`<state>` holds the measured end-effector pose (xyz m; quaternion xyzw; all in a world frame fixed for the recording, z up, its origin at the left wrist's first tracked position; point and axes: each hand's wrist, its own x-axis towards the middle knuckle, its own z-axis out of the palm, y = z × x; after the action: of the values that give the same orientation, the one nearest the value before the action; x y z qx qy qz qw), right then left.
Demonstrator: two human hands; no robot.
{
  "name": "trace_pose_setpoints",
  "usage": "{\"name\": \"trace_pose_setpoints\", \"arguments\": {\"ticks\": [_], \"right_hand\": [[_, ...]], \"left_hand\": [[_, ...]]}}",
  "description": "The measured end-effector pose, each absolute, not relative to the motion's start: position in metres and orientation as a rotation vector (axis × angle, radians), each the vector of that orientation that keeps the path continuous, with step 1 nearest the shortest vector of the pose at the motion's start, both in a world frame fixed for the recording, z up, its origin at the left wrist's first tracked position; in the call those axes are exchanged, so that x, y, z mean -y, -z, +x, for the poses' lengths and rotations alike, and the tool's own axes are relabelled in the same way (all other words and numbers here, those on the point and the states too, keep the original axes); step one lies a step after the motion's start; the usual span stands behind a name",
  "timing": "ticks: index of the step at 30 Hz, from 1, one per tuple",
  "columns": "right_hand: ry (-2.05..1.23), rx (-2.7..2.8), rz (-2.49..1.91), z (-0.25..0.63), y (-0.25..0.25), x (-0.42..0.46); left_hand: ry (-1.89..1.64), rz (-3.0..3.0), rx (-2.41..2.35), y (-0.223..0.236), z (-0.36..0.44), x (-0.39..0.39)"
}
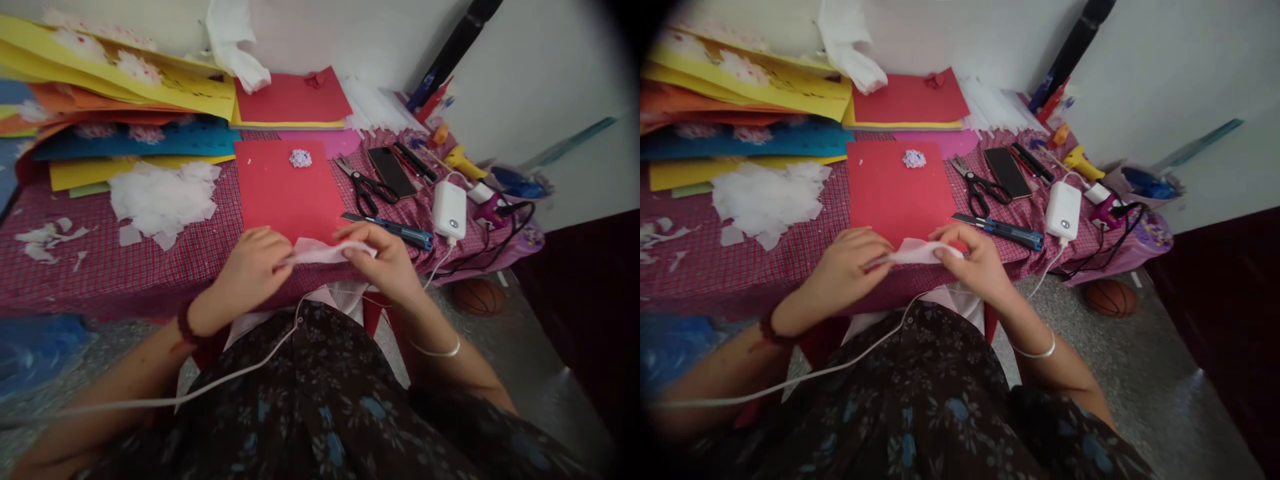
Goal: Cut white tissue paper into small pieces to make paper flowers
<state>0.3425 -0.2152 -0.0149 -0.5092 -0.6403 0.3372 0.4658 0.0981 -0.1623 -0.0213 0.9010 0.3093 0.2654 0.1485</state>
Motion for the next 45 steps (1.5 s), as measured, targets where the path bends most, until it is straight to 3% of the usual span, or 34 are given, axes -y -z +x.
{"name": "trace_pose_setpoints", "arguments": {"ticks": [5,11,18,23,32,45], "right_hand": [[-1.088,1.408,-1.211,0.350,0.010,0.149],[-0.767,1.604,-1.186,0.344,-0.010,0.131],[-0.611,1.959,-1.063,0.347,0.025,0.177],[-0.686,2.074,-1.098,0.351,0.052,0.191],[-0.697,1.857,-1.456,0.333,0.045,0.179],[-0.630,1.832,-1.763,0.328,0.045,0.151]], "left_hand": [[-0.694,1.979,-1.055,-0.020,0.091,0.105],[-0.874,2.047,-1.229,-0.048,0.078,0.103],[-0.892,2.688,-0.921,0.007,0.052,0.140],[-0.751,2.744,-0.785,0.049,0.041,0.157],[-0.758,2.267,-1.264,0.033,0.052,0.154],[-0.542,2.321,-1.545,0.038,0.066,0.130]]}}
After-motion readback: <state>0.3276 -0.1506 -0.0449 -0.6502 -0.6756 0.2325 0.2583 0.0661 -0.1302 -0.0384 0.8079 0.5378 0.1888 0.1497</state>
